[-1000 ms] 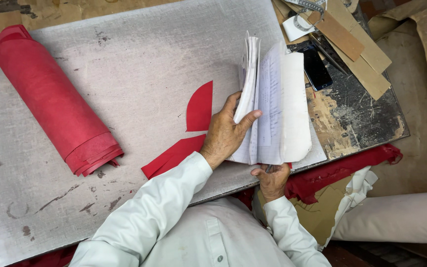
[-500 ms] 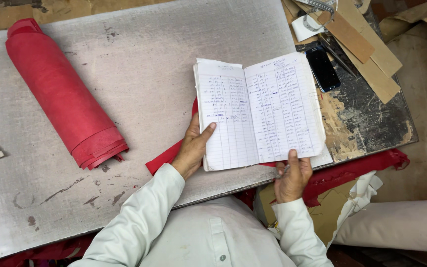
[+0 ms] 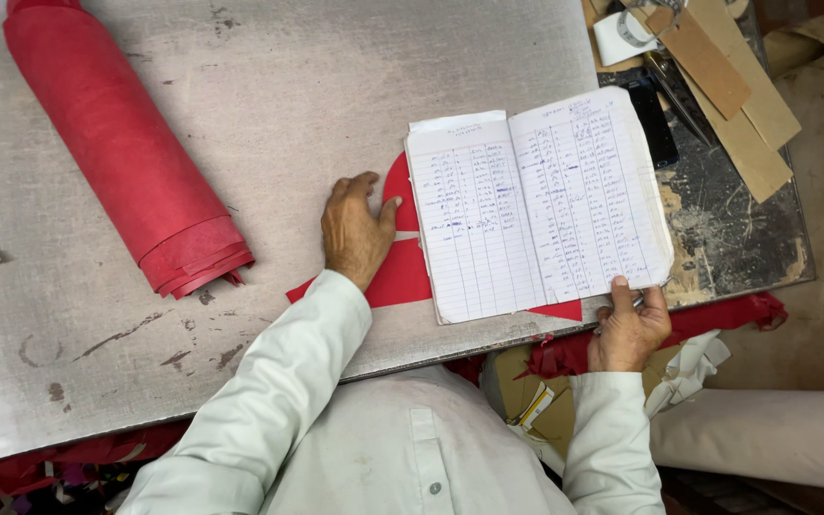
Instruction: The person stacks and rolls red fabric pieces, then uses a utility knife to cut a strip from a red fabric piece. They write on a notebook and later handle cardboard templates and printed paper pieces on a cluttered worktable.
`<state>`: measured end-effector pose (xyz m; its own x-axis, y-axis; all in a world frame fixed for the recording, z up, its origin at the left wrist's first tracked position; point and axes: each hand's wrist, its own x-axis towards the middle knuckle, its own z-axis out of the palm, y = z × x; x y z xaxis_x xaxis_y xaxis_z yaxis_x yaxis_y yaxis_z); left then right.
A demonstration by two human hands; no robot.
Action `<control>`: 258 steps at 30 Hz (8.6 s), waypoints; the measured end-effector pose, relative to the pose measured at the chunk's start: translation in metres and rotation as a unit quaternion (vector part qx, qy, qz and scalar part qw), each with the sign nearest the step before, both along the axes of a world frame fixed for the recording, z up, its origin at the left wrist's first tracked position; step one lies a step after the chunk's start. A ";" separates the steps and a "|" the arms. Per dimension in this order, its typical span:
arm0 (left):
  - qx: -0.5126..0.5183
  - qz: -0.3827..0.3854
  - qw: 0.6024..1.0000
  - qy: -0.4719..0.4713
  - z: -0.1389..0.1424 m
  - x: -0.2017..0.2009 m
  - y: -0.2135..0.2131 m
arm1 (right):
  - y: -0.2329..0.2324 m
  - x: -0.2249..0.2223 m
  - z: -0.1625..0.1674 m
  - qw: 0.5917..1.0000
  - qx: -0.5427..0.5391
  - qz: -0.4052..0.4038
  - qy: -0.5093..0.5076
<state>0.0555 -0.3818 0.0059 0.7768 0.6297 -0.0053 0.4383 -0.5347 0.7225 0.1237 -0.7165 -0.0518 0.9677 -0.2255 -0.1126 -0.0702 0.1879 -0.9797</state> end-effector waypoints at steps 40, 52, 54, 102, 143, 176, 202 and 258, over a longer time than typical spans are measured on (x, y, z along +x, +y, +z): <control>-0.005 -0.268 0.949 -0.166 -0.021 -0.063 -0.052 | 0.099 -0.063 0.014 0.956 -0.236 0.170 -0.020; 0.086 -0.317 0.938 -0.110 -0.056 -0.070 -0.055 | 0.061 -0.029 0.048 0.898 -0.041 0.414 -0.140; 0.090 -0.314 0.937 -0.122 -0.057 -0.070 -0.056 | 0.051 -0.014 0.042 0.876 0.015 0.474 -0.088; 0.138 -0.291 0.929 -0.182 -0.063 -0.080 -0.059 | 0.105 -0.035 -0.004 0.834 -0.258 0.398 -0.281; 0.052 -0.271 0.950 -0.143 -0.050 -0.073 -0.065 | 0.081 -0.043 -0.033 0.930 -0.108 0.313 -0.160; -0.107 -0.228 0.967 -0.019 -0.031 -0.089 -0.030 | 0.129 -0.017 -0.022 0.961 -0.184 0.080 -0.191; 0.049 -0.273 0.960 -0.040 -0.058 -0.086 -0.029 | 0.189 -0.046 -0.014 0.930 -0.184 0.233 -0.218; 0.082 -0.266 0.959 -0.049 -0.047 -0.089 -0.036 | 0.100 0.001 -0.021 0.972 -0.016 0.105 -0.209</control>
<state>-0.0333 -0.4181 -0.0409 0.9803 0.1299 0.1489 0.0063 -0.7738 0.6335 0.1243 -0.6161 -0.0732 0.9525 -0.0157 0.3042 0.3020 0.1810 -0.9360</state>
